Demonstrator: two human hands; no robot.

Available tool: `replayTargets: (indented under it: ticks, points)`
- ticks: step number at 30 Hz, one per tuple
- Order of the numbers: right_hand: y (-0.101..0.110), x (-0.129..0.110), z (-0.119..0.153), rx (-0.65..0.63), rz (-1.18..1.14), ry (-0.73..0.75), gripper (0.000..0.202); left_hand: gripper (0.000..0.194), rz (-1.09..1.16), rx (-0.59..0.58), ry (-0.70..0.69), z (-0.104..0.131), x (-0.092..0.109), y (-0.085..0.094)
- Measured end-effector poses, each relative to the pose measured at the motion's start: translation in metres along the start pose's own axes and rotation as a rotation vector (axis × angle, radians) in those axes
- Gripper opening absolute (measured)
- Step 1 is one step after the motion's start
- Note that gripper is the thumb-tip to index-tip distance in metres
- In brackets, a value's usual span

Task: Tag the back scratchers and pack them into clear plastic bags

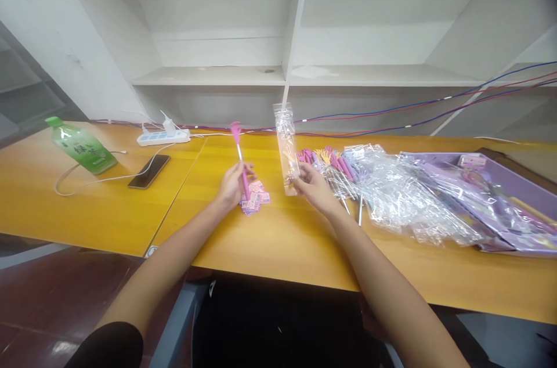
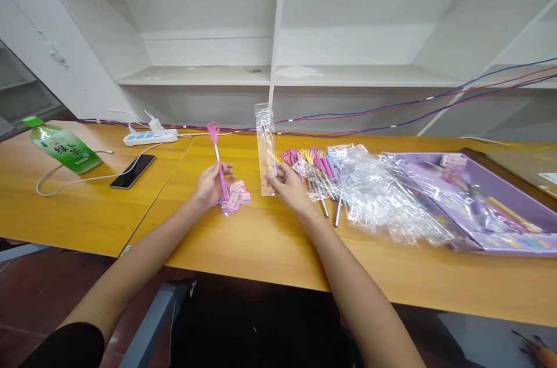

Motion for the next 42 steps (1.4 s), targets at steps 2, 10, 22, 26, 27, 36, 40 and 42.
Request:
replayTargets:
  ticks: [2, 10, 22, 26, 27, 36, 40, 42]
  points:
    - [-0.015, 0.003, 0.002, -0.043, 0.010, -0.011, 0.051, 0.038, -0.079, -0.105, 0.041, 0.010, -0.014, -0.018]
    - [-0.073, -0.014, 0.025, -0.286, 0.137, 0.160, 0.046, 0.041, -0.166, -0.207, 0.107, 0.026, -0.047, -0.031]
    - [-0.093, -0.035, 0.037, -0.073, 0.645, 0.323, 0.023, 0.057, 0.055, -0.018, 0.087, 0.030, -0.036, -0.023]
    - [-0.093, -0.023, 0.033, -0.093, 0.640, 0.306, 0.013, 0.055, 0.078, 0.001, -0.012, 0.027, -0.030, -0.020]
    - [-0.091, -0.020, 0.032, -0.087, 0.652, 0.301, 0.011, 0.053, 0.079, -0.003, -0.037, 0.026, -0.029, -0.020]
    - [-0.096, -0.006, 0.032, -0.190, 0.825, 0.093, 0.016, 0.038, 0.041, 0.048, -0.149, 0.024, -0.014, -0.015]
    - [-0.065, -0.024, 0.031, -0.127, 0.835, 0.086, 0.022, 0.037, 0.038, 0.090, -0.287, 0.016, 0.018, 0.001]
    - [-0.049, -0.032, 0.028, -0.115, 0.781, 0.124, 0.036, 0.034, -0.021, 0.112, -0.363, 0.014, 0.038, 0.008]
Point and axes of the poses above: each hand's wrist, its own z-axis away from the middle knuckle, its own y-axis out of the back of the hand, x = y × z, the point moved 10 cm from there along -z, towards the middle knuckle, and after that the axes turned 5 degrees about y, right-handed, at the moved point
